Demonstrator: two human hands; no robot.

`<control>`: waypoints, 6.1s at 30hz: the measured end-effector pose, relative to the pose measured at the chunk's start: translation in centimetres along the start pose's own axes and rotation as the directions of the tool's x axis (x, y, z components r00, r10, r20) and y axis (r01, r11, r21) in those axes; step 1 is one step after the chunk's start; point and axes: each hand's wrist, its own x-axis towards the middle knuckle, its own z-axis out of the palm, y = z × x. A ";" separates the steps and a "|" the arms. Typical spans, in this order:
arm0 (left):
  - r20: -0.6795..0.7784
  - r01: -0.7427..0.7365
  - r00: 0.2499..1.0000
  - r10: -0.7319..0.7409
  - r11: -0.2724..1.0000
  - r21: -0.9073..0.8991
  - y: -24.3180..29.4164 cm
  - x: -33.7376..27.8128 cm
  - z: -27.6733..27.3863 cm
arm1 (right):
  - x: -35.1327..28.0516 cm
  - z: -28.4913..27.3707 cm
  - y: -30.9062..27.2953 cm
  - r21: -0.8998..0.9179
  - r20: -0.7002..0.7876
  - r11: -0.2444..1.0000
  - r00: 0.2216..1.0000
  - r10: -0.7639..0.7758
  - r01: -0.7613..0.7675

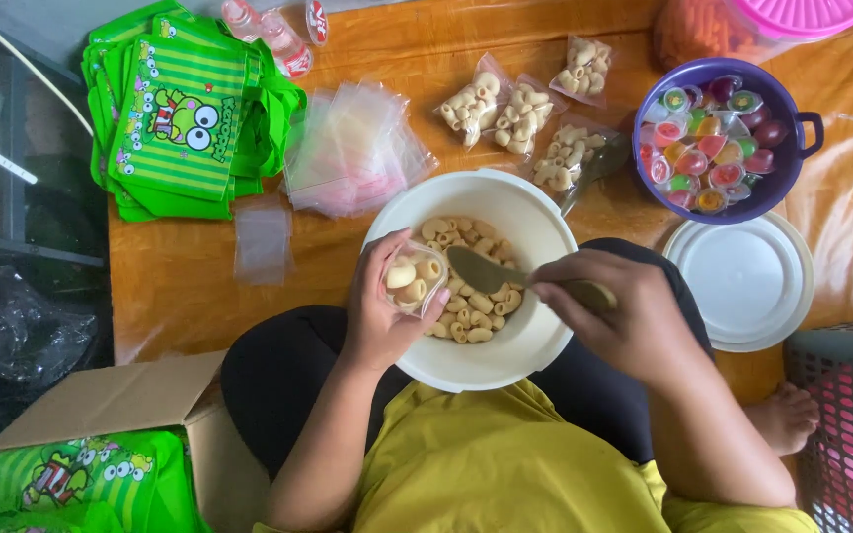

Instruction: Portioning snacks from a large bowl into small plastic bags using a spoon and hands.

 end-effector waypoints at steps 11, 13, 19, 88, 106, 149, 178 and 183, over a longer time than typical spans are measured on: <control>0.009 -0.013 1.000 0.013 1.000 0.014 0.5 0.2 -0.3 | 1.3 7.7 4.8 0.150 0.257 0.935 0.926 0.276 -0.320; 0.008 -0.012 1.000 0.012 1.000 0.014 0.5 0.2 -0.2 | 1.3 7.7 5.3 0.170 0.265 0.916 0.912 0.312 -0.363; 0.008 -0.028 1.000 0.028 1.000 0.011 -0.4 0.1 -0.2 | 0.4 5.2 5.2 0.259 0.329 0.859 0.876 0.352 -0.442; -0.031 -0.010 1.000 0.006 0.992 -0.122 -0.6 -0.1 0.1 | -6.1 2.3 12.3 0.679 0.071 0.608 0.862 0.502 -0.410; 0.067 0.025 0.997 -0.028 0.999 0.044 -0.1 0.9 -0.4 | -3.0 -0.7 -3.8 0.002 -0.362 0.932 0.869 -0.336 0.361; 0.355 0.210 0.891 -0.283 0.950 0.229 1.4 2.0 -0.3 | 2.0 9.0 7.2 0.408 -0.127 0.878 0.968 -0.214 0.248; 0.191 -0.098 0.981 -0.034 0.765 0.637 -0.5 -0.1 1.7 | 1.5 8.6 5.4 0.241 -0.014 0.939 0.969 -0.248 0.244; 0.077 -0.048 0.997 0.005 0.816 0.576 -1.3 0.0 1.9 | 2.0 9.1 7.9 0.193 -0.126 0.962 0.977 -0.171 0.193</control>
